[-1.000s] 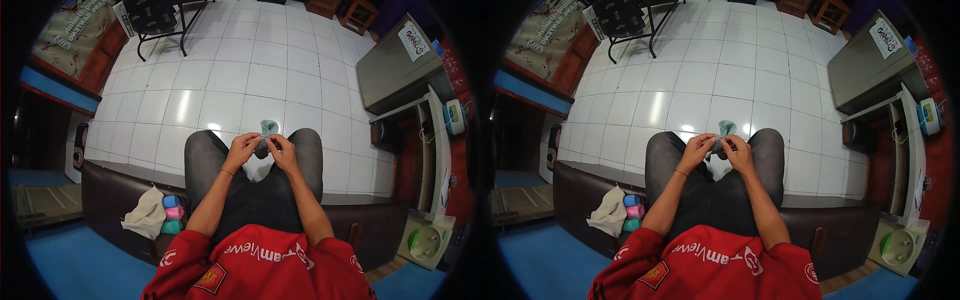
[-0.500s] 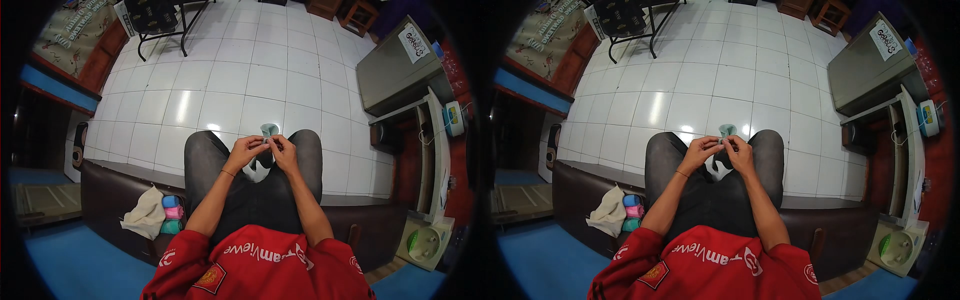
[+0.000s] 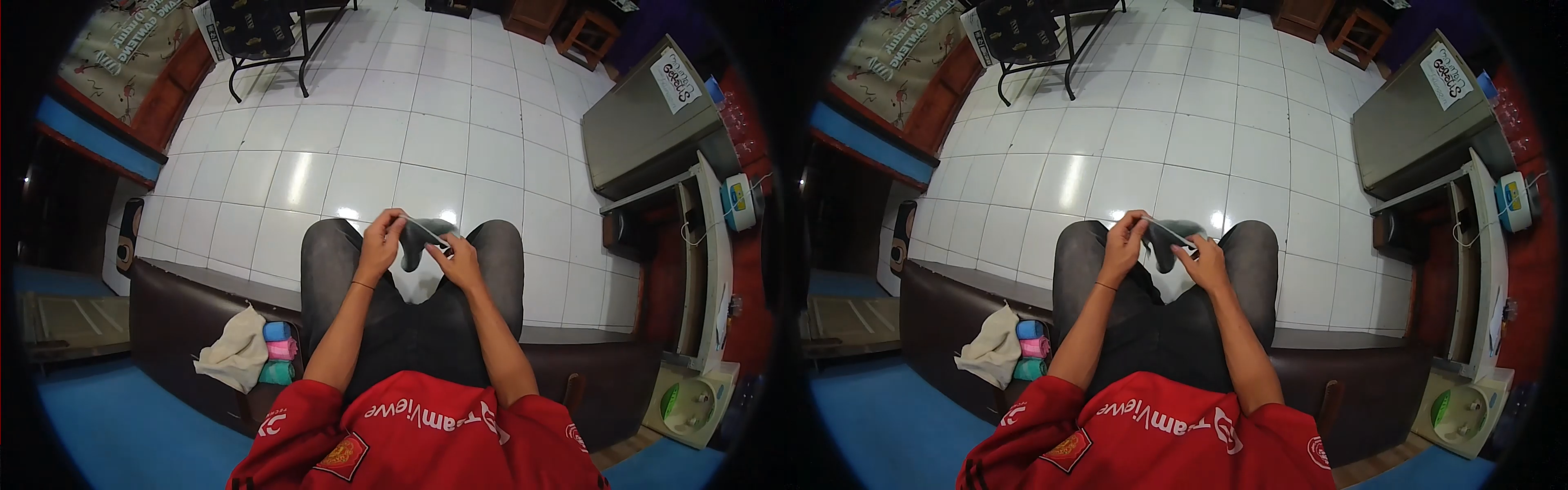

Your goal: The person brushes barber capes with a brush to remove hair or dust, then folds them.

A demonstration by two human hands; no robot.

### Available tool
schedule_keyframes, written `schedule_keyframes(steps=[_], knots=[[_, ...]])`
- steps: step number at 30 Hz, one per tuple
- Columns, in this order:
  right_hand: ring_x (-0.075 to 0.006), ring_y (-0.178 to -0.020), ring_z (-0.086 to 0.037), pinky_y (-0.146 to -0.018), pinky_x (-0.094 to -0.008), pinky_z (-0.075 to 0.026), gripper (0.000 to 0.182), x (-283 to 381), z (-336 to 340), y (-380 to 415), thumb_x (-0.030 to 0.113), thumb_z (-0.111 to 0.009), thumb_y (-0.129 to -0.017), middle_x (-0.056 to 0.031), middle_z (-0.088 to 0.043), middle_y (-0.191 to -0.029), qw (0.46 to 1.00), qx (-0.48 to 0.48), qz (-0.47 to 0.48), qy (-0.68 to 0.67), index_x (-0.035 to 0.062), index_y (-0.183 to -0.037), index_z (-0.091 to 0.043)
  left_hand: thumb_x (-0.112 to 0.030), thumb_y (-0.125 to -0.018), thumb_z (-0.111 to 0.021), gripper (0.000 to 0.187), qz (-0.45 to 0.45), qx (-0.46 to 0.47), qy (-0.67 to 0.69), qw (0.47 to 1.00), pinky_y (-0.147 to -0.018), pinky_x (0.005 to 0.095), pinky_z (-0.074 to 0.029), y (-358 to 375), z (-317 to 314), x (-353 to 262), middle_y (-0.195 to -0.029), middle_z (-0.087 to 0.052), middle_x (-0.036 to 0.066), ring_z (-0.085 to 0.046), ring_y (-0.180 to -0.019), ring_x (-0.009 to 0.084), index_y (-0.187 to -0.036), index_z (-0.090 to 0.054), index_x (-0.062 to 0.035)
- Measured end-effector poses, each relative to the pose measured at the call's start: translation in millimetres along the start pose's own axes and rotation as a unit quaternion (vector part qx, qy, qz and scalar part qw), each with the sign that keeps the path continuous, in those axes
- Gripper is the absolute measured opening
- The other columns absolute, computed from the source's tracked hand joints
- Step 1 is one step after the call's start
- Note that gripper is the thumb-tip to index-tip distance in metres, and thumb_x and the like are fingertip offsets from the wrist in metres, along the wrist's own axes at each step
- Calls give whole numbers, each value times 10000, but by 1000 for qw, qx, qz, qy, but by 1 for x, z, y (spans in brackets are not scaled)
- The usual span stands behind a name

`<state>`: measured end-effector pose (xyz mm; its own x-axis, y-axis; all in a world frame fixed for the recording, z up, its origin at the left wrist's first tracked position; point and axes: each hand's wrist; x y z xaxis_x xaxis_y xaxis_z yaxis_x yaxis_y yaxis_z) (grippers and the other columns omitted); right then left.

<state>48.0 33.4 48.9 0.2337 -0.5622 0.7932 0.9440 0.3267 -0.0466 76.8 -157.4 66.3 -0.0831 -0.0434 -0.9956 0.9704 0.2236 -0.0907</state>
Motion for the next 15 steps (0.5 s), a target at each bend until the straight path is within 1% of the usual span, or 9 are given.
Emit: schedule_keyframes(steps=[2,4,6,8,10,11,13,14,15], knots=[[-249,-666,-643,-620,-343,-533,284,-7,-6,-2,228,-735,-840,-146,-651,-843,999,-29,9,-30,2,-1006,-686,-81,-979,-551,119,6,-78,-10,997,-722,215,-448,-2,8,-3,-865,-607,3,-533,-791,60,-1036,-606,7],[-244,-738,-653,-622,-340,-535,221,-2,-3,-4,180,-733,-830,-143,-658,-889,996,-42,-12,-72,19,-979,-702,-81,-980,-551,122,-14,-102,-6,995,-725,214,-448,-4,14,5,-870,-611,4,-536,-798,62,-1036,-607,12],[-256,-800,-652,-658,-343,-534,192,9,2,-3,157,-733,-821,-146,-657,-934,995,-47,16,-90,27,-960,-708,-81,-980,-553,128,15,-140,-25,990,-736,215,-449,-5,17,8,-879,-614,6,-537,-810,62,-1042,-606,17],[-268,-861,-651,-693,-346,-532,164,17,7,-4,134,-734,-811,-150,-656,-980,992,-52,43,-107,35,-941,-714,-82,-980,-554,130,1,-146,-21,989,-738,216,-450,-5,16,6,-880,-614,7,-539,-812,64,-1045,-607,16],[-234,-928,-640,-750,-328,-514,160,18,11,-5,130,-745,-804,-115,-638,-1115,983,-89,150,-53,54,-943,-722,-83,-980,-555,131,-12,-151,-17,988,-741,217,-451,-5,15,7,-881,-615,8,-541,-815,66,-1048,-607,16],[-234,-928,-640,-750,-328,-514,160,19,12,-4,130,-745,-804,-115,-638,-1115,983,-88,151,-53,54,-943,-722,-84,-981,-553,134,-9,-151,-27,988,-745,216,-451,-5,15,8,-883,-614,6,-543,-818,67,-1050,-607,17],[-308,-1019,-612,-841,-391,-496,211,20,14,-2,120,-767,-764,-144,-628,-1137,987,-74,117,-83,34,-944,-700,-85,-983,-550,136,-6,-152,-37,988,-749,216,-451,-6,14,8,-885,-613,4,-545,-822,68,-1052,-606,17],[-308,-1019,-612,-841,-391,-496,211,20,14,-2,120,-767,-764,-144,-628,-1137,987,-74,118,-83,34,-944,-700,-80,-979,-551,131,-26,-130,-21,991,-749,223,-458,-5,12,8,-885,-625,16,-559,-817,77,-1047,-609,16],[-303,-1019,-613,-847,-394,-489,286,22,14,-2,136,-783,-751,-133,-633,-1130,984,-91,131,-80,35,-998,-680,-74,-975,-552,126,-46,-109,-6,993,-750,231,-465,-5,11,4,-885,-637,28,-574,-812,86,-1043,-611,14]])
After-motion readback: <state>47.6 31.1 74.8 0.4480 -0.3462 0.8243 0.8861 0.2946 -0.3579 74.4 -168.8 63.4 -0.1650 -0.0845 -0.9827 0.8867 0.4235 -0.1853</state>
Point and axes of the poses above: each hand's wrist, its own y-axis away from the middle knuckle, its own z-axis out of the back of the hand, x = y × z
